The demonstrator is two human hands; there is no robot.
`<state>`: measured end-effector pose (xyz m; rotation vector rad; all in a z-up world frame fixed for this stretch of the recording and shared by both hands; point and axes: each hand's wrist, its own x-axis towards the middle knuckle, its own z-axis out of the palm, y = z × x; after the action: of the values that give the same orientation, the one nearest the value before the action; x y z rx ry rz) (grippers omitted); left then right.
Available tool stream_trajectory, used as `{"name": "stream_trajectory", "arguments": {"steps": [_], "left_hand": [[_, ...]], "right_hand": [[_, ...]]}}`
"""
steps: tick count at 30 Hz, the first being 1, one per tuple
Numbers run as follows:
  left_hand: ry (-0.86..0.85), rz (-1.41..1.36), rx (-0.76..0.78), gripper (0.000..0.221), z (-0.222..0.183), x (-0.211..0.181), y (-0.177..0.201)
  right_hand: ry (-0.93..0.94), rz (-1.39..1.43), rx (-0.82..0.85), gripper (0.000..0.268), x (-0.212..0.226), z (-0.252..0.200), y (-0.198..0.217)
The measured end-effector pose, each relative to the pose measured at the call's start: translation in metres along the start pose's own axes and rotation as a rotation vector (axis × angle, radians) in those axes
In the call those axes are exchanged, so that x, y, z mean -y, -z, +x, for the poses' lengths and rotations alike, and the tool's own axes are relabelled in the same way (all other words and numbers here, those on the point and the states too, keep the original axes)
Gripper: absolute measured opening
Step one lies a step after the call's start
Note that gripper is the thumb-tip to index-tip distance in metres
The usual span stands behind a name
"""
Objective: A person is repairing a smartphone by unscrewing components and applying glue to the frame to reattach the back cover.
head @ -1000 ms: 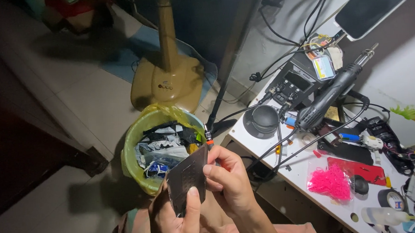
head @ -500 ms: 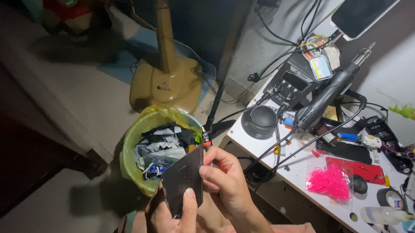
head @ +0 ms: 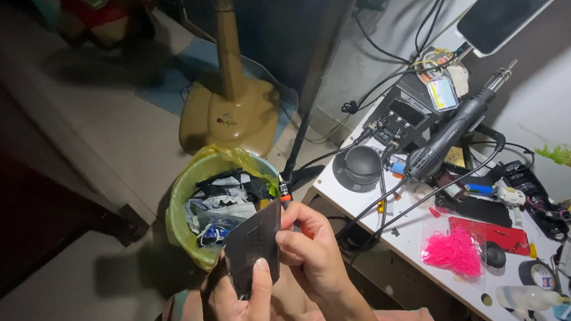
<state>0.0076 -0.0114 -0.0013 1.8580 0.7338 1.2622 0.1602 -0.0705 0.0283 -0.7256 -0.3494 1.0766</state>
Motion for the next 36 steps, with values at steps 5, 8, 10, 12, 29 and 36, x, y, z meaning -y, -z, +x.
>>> {"name": "stream_trajectory", "arguments": {"steps": [5, 8, 10, 12, 29, 36], "left_hand": [[0.037, -0.047, 0.056, 0.032, 0.009, -0.007, 0.004], [-0.065, 0.009, 0.028, 0.037, 0.001, 0.001, 0.005], [0.041, -0.040, 0.030, 0.037, 0.001, -0.006, 0.005], [0.015, -0.022, 0.032, 0.038, 0.003, -0.004, 0.005], [-0.043, -0.118, 0.017, 0.036, 0.005, -0.016, 0.008], [0.044, -0.069, -0.005, 0.035, -0.003, -0.012, 0.004]], "right_hand": [[-0.011, -0.015, -0.014, 0.017, 0.001, 0.000, -0.002], [-0.015, 0.031, 0.014, 0.011, 0.001, -0.001, -0.003], [-0.007, -0.008, -0.004, 0.014, 0.002, -0.001, -0.004], [-0.010, -0.004, -0.005, 0.015, 0.003, -0.002, -0.005], [-0.016, 0.046, 0.042, 0.010, 0.004, -0.007, -0.005], [-0.023, 0.035, 0.031, 0.012, 0.003, -0.008, -0.002]]}}
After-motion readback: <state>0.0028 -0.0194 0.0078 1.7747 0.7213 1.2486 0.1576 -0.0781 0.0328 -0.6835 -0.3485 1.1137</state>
